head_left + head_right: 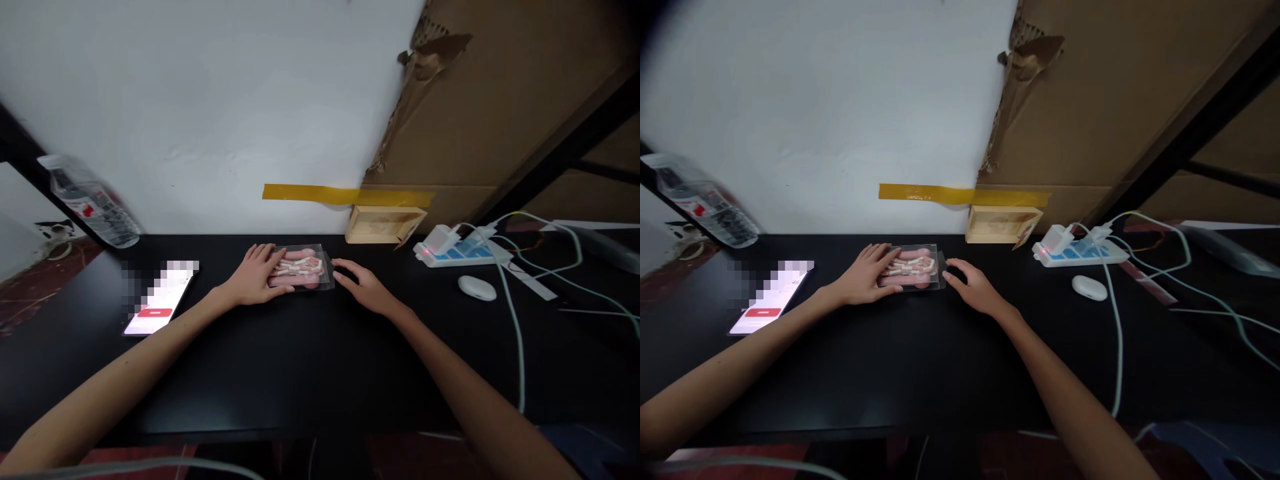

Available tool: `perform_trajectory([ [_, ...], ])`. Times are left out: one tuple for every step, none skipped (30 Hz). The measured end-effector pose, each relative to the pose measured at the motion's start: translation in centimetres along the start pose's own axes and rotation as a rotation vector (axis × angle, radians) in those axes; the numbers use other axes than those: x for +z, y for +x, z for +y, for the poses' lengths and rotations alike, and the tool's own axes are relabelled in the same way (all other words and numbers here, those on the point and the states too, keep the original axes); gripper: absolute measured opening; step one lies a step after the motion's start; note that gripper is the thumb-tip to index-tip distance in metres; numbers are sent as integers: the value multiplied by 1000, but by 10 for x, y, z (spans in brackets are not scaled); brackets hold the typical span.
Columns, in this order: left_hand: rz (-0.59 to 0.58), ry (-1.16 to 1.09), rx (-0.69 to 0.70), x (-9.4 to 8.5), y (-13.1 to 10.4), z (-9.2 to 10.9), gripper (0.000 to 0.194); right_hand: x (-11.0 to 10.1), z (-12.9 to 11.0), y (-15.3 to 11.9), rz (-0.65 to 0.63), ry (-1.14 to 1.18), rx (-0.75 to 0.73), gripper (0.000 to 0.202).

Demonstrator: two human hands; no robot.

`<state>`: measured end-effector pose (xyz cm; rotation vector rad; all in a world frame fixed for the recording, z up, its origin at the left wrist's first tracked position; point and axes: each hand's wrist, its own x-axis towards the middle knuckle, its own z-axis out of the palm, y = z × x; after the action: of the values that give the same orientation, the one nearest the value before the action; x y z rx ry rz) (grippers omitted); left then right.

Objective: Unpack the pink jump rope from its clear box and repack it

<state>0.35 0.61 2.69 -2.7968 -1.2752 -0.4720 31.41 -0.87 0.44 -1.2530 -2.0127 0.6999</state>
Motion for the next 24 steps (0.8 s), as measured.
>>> perform_trajectory([
  [-4,2,4,0,0,0,97,0,-4,0,-22,44,-15,50],
  [-9,2,7,0,0,1,96,1,-7,-1,-50,71,-34,50],
  [-16,2,7,0,0,2,95,2,-10,-2,-80,77,-55,52],
  [-26,3,2,1,0,2,94,3,-13,-3,-107,59,-76,56],
  [-37,6,-7,1,0,3,94,5,-15,-5,-127,24,-94,63],
  [-49,11,-19,2,0,3,94,7,-16,-7,-141,-22,-106,72],
  [-61,18,-29,2,0,4,96,9,-16,-9,-152,-67,-115,80],
  [-72,24,-34,3,0,4,99,11,-16,-11,-162,-106,-123,87],
  [-82,29,-35,3,0,3,102,13,-15,-12,-170,-137,-129,90],
  [-89,31,-31,4,0,3,104,14,-14,-13,-176,-158,-133,91],
  [-91,33,-27,4,-1,2,106,15,-13,-13,-178,-173,-138,90],
  [-89,34,-25,4,-1,2,106,15,-12,-13,-174,-186,-143,89],
  [-85,35,-24,5,-1,1,104,16,-11,-13,-166,-198,-149,86],
  [-81,37,-25,5,-1,1,103,16,-11,-12,-156,-210,-152,84],
  [-79,41,-25,5,-1,0,101,17,-11,-12,-143,-222,-152,81],
  [-78,47,-25,5,-1,0,100,17,-11,-11,-129,-234,-150,78],
  [-80,53,-26,4,-1,0,100,17,-12,-11,-118,-244,-146,76],
  [-83,58,-28,4,-1,1,100,18,-12,-10,-110,-252,-142,75],
  [-86,63,-31,4,-1,1,100,18,-13,-10,-104,-256,-140,74],
  [-90,64,-37,5,-1,2,100,18,-13,-10,-99,-257,-141,73],
  [-93,63,-44,5,-1,3,101,18,-13,-10,-94,-255,-145,73],
  [-97,61,-51,5,-1,5,100,18,-12,-10,-89,-251,-148,72],
  [-98,58,-58,4,-2,6,98,17,-11,-10,-84,-247,-149,71],
  [-99,56,-62,3,-2,8,96,16,-10,-9,-80,-243,-148,71],
])
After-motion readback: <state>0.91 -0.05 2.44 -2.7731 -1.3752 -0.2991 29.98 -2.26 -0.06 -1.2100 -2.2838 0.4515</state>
